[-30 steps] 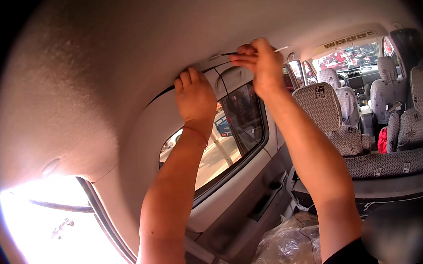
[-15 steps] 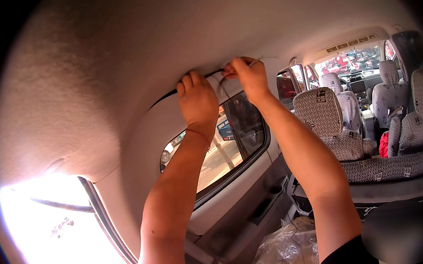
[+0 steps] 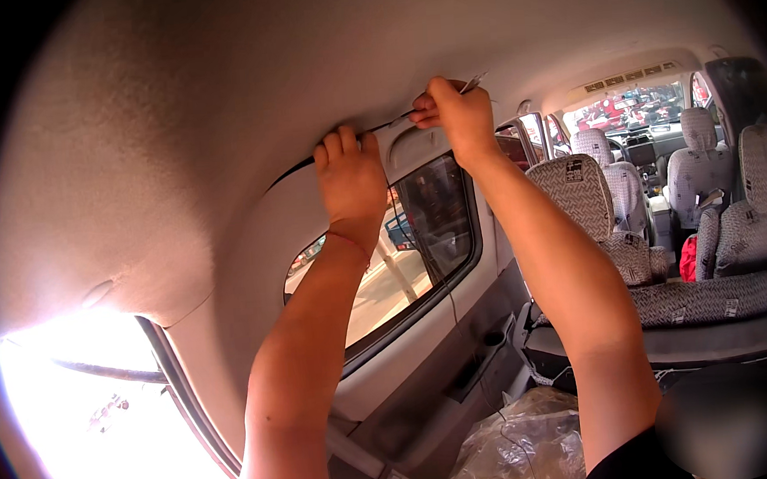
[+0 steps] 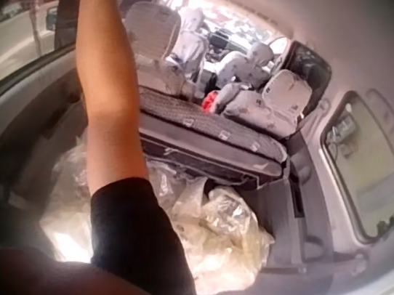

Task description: The person routes a black wire along the interior roof lining of a car, tucking it into the seam between the headliner and the side panel. The person uses both hands to push the wire into the gap and smooth the lining back into place.

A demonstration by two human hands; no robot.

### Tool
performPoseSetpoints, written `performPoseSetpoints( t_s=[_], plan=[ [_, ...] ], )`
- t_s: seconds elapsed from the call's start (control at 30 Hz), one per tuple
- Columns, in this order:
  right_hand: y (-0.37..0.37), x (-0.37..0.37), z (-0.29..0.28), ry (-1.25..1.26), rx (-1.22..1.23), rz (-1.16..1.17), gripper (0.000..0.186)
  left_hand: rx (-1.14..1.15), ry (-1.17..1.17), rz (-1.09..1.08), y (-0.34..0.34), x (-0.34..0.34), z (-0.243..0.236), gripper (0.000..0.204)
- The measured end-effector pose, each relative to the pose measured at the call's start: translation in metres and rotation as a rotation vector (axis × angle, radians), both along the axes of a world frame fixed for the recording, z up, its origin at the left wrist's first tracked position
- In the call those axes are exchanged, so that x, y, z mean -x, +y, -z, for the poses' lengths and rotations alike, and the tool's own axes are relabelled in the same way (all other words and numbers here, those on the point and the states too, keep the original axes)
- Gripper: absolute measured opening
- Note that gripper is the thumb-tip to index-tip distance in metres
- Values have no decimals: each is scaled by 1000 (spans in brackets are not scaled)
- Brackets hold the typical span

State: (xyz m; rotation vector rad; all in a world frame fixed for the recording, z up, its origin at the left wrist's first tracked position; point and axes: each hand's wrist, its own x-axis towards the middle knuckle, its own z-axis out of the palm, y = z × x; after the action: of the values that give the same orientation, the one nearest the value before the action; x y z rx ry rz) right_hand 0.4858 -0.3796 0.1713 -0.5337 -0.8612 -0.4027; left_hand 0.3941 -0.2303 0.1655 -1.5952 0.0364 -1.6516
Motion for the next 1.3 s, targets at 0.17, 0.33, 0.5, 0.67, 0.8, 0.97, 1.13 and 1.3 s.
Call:
performPoseSetpoints(
  t_s=[0.17,0.33,0.5,0.67,0.8,0.97,1.13,1.3],
  plan=[
    [20,-5,11,-68,-108,-84,23,-2,18,-2,-4,0,0,21],
    [43,15,12,-54,-85,-147,25,26,-16,-11,-2,-3,-2,12],
    [45,34,-5,-46,34,-149,27,46,-13,33,-1,4,1,12],
    [30,44,-16,-94,156,34,27,-55,61,-2,-2,12,-9,14],
    [-24,53,4,42,-65,14,26,-86,141,-169,-1,17,-7,20],
    [-81,31,93,139,37,100,24,-103,30,-219,-2,-1,-5,29],
    [-163,-9,210,551,359,213,26,-226,53,-319,14,-9,-9,22],
    [-243,-31,314,795,723,141,28,-430,137,-573,27,50,-45,23]
  ],
)
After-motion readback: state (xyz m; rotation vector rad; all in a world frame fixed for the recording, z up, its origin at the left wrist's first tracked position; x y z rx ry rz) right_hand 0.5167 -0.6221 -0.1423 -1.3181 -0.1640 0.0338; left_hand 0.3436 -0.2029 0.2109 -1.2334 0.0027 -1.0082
